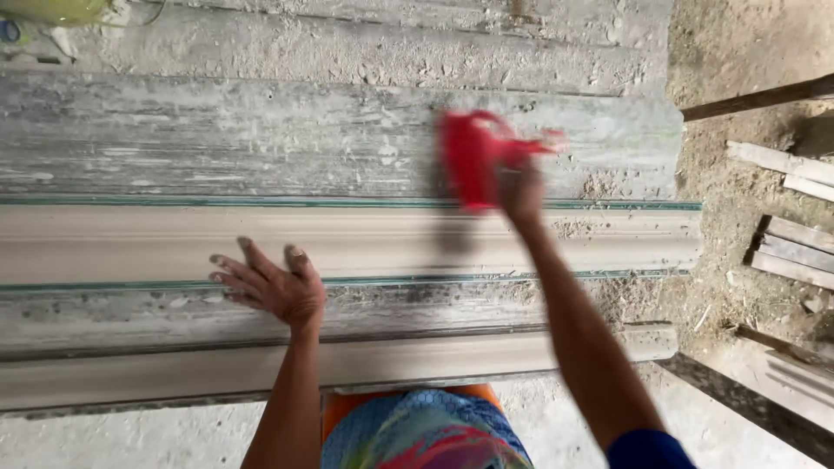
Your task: The person cleans long wooden molding pieces on a workbench using a red dustpan and a brush. They sweep the surfaces and edges, then use the brush to remove remaining dust from the grooves.
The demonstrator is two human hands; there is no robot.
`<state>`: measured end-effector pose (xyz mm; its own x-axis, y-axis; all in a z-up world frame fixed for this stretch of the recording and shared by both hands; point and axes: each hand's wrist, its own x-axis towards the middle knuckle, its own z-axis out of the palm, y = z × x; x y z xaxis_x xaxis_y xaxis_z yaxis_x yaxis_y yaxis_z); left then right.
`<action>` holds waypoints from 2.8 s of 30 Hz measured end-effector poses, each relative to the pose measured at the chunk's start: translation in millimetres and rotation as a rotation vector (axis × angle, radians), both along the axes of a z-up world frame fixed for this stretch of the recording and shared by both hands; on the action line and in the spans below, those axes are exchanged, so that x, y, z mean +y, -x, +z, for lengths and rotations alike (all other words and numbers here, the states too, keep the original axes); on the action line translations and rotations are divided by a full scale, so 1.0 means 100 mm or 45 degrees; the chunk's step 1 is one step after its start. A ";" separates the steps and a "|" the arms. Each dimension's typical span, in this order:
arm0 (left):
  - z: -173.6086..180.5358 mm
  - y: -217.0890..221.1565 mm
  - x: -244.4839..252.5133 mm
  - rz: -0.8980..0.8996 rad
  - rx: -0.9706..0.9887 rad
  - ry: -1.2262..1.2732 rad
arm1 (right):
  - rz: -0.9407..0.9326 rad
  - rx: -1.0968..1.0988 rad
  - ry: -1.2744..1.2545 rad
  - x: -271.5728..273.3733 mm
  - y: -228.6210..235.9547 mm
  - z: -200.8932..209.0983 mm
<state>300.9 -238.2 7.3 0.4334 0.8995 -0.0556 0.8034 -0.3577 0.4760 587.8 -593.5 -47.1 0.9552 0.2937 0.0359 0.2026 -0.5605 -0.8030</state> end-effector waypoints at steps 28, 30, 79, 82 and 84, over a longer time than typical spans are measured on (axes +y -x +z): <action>-0.09 0.07 -0.06 -0.013 0.231 -0.015 | -0.228 -0.064 0.315 -2.65 0.69 0.63; -0.15 0.09 -0.04 -0.020 0.179 -0.050 | -0.455 -0.061 0.619 -3.45 0.29 0.90; 0.12 0.19 0.69 -0.313 0.410 0.866 | -0.557 -0.662 0.749 -3.68 0.57 1.00; -0.18 0.38 0.80 -0.294 0.398 0.971 | -0.830 -0.323 0.248 -3.53 0.48 1.20; -0.40 0.50 0.92 -0.300 0.339 1.004 | -0.791 -0.405 -0.180 -2.86 0.67 0.99</action>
<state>251.3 -146.6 -32.4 0.4876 0.4436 -0.7519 0.8699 -0.1734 0.4618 521.3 -879.7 51.7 0.8812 -0.3300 0.3386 0.1163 -0.5430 -0.8317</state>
